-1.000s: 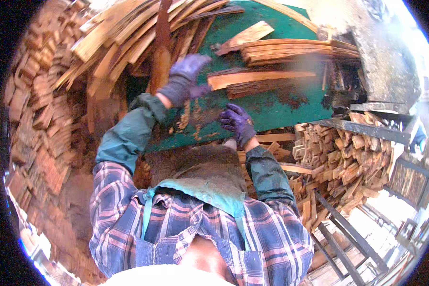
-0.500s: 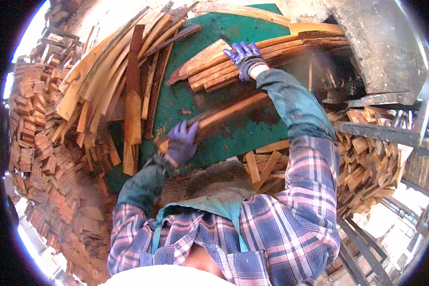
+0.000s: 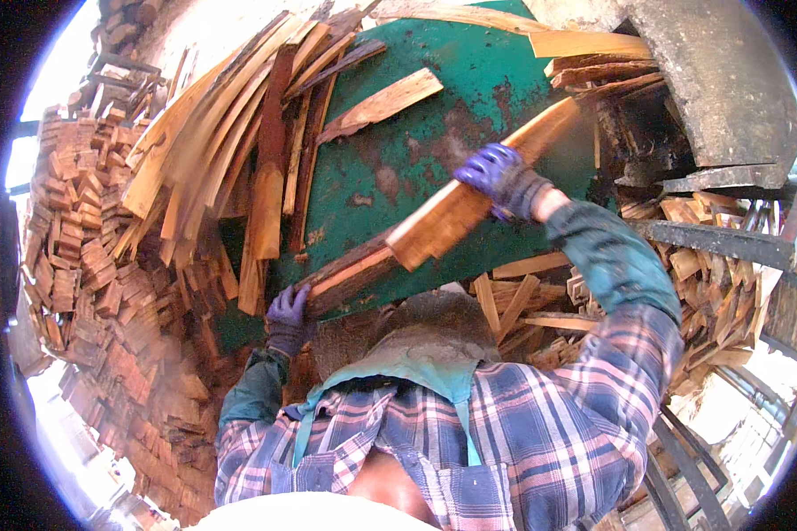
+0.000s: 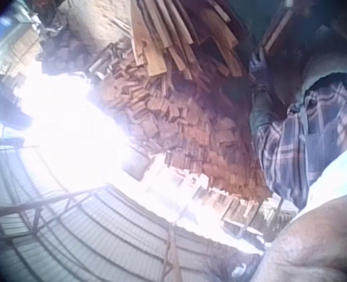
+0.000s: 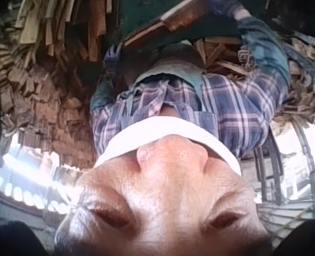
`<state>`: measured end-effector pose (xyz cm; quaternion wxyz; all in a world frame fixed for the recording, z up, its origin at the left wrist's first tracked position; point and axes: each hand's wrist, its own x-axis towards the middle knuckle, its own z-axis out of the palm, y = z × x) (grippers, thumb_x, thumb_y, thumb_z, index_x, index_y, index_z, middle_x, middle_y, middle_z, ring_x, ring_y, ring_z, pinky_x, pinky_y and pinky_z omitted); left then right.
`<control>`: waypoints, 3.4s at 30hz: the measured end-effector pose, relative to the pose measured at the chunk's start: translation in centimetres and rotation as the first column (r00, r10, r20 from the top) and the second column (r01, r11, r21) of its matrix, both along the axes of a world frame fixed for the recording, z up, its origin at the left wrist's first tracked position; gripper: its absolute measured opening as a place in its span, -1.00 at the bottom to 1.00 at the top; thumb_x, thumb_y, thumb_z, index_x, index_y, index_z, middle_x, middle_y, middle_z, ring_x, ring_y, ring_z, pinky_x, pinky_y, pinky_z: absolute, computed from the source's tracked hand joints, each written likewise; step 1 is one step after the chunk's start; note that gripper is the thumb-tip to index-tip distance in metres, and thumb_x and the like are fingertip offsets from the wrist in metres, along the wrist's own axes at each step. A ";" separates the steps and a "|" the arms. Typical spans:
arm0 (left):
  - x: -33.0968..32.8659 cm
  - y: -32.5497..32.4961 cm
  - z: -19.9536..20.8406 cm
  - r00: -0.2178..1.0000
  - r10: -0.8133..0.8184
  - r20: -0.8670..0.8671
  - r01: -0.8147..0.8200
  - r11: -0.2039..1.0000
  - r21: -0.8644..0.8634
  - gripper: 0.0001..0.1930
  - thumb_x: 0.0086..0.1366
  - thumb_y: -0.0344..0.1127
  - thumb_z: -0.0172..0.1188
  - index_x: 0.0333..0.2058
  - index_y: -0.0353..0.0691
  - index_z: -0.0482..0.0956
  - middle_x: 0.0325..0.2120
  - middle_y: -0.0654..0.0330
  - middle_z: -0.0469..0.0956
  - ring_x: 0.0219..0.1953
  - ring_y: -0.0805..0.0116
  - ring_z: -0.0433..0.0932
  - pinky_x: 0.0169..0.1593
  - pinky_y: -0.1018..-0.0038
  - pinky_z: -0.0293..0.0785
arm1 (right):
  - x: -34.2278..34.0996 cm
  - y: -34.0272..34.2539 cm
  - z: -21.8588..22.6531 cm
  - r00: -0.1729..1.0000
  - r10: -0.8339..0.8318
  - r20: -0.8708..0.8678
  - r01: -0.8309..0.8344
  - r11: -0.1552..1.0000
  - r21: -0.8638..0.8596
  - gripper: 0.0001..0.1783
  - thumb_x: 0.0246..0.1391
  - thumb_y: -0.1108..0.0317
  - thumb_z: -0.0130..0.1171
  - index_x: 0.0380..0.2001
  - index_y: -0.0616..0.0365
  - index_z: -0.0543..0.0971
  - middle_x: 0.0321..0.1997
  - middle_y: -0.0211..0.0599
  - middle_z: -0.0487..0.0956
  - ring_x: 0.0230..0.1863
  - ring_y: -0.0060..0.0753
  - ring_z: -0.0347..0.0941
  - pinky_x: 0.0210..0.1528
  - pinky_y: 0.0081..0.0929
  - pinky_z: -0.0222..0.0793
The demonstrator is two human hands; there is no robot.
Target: The person picks up wooden planks from a pile on a green surface and stacks them neatly on a growing pile to the left. The person handles the wood by hand, wearing purple gloves, and arranges the planks in an organized manner.
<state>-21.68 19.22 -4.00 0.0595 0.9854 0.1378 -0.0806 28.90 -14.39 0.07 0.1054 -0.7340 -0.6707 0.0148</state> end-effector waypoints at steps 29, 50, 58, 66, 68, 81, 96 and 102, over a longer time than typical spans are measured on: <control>33.7 -1.1 0.5 0.800 -0.046 0.598 0.242 0.937 -0.252 -0.50 0.18 -0.09 0.36 0.03 -0.19 0.52 -0.02 0.01 0.49 0.07 -0.08 0.48 0.18 0.08 0.41 | -14.6 2.5 -6.3 0.022 -0.518 -0.855 0.977 0.193 -0.093 0.06 -0.10 -0.07 0.58 0.31 0.30 0.29 0.18 0.07 0.49 0.19 0.05 0.43 0.29 -0.07 0.31; 17.5 -9.5 5.5 0.829 -0.024 -0.559 -0.397 -0.729 -0.558 -0.27 0.33 -0.19 0.31 0.40 -0.18 0.23 0.22 0.12 0.47 0.22 0.19 0.50 0.33 0.21 0.43 | -23.4 8.8 2.3 0.218 -0.421 -0.880 0.927 0.373 0.051 -0.04 -0.07 0.14 0.53 0.34 0.31 0.31 0.32 0.06 0.37 0.35 0.02 0.33 0.42 -0.13 0.23; 11.5 -6.6 6.8 0.746 0.249 -0.618 -0.284 -0.719 -0.634 -0.46 0.42 -0.03 0.21 0.21 -0.27 0.51 0.11 0.09 0.61 0.18 0.23 0.55 0.33 0.23 0.42 | -24.6 11.1 3.5 -0.055 -0.120 -0.991 0.867 0.487 -0.107 -0.08 0.11 0.09 0.44 0.39 0.31 0.27 0.38 0.05 0.35 0.39 -0.12 0.29 0.44 -0.19 0.22; 9.9 -7.4 4.0 0.818 0.149 -0.556 -0.164 -0.866 -0.473 -0.51 0.37 -0.13 0.26 0.20 -0.20 0.52 0.07 0.12 0.63 0.11 0.18 0.61 0.27 0.20 0.50 | -25.8 14.0 2.6 0.298 -0.463 -0.835 0.757 0.647 -0.089 -0.09 0.09 0.03 0.41 0.39 0.24 0.30 0.44 0.15 0.30 0.49 0.08 0.18 0.49 -0.15 0.14; 9.5 -7.4 3.5 0.797 0.176 -0.578 -0.142 -0.875 -0.462 -0.53 0.36 -0.14 0.26 0.18 -0.19 0.54 0.06 0.13 0.64 0.11 0.18 0.61 0.26 0.20 0.50 | -24.8 12.5 3.3 0.185 -0.253 -0.950 0.740 0.672 -0.035 -0.14 0.12 0.10 0.41 0.37 0.27 0.32 0.40 0.05 0.37 0.45 -0.05 0.25 0.48 -0.20 0.18; 11.0 -6.8 6.2 0.786 0.252 -0.565 -0.268 -0.685 -0.678 -0.49 0.34 -0.14 0.30 0.18 -0.25 0.50 0.04 0.10 0.62 0.08 0.18 0.62 0.22 0.19 0.54 | -16.7 17.3 6.7 -0.195 -0.204 -0.959 0.703 0.653 -0.282 0.07 0.14 -0.01 0.44 0.49 0.14 0.06 0.41 -0.02 0.38 0.43 -0.07 0.31 0.46 -0.19 0.24; 18.3 -13.8 8.4 0.969 -0.121 -0.215 -0.239 -0.245 -0.940 -0.06 0.07 -0.42 0.44 0.42 -0.14 0.16 0.16 0.17 0.41 0.16 0.23 0.45 0.18 0.29 0.48 | -28.5 -2.9 4.6 0.094 -0.555 -0.826 0.978 -0.103 0.181 0.27 -0.09 0.14 0.58 0.51 0.30 0.00 0.52 0.13 0.19 0.53 -0.01 0.13 0.51 -0.26 0.13; 21.3 -14.5 7.9 0.960 -0.248 -0.130 -0.194 -0.256 -0.947 -0.07 0.05 -0.32 0.46 0.40 -0.16 0.21 0.09 0.18 0.45 0.10 0.23 0.49 0.16 0.31 0.50 | -30.0 -13.9 9.6 -0.081 -0.344 -0.935 0.875 -0.474 0.099 0.10 0.01 0.28 0.53 0.50 0.19 0.09 0.43 -0.10 0.32 0.34 -0.21 0.35 0.34 -0.31 0.41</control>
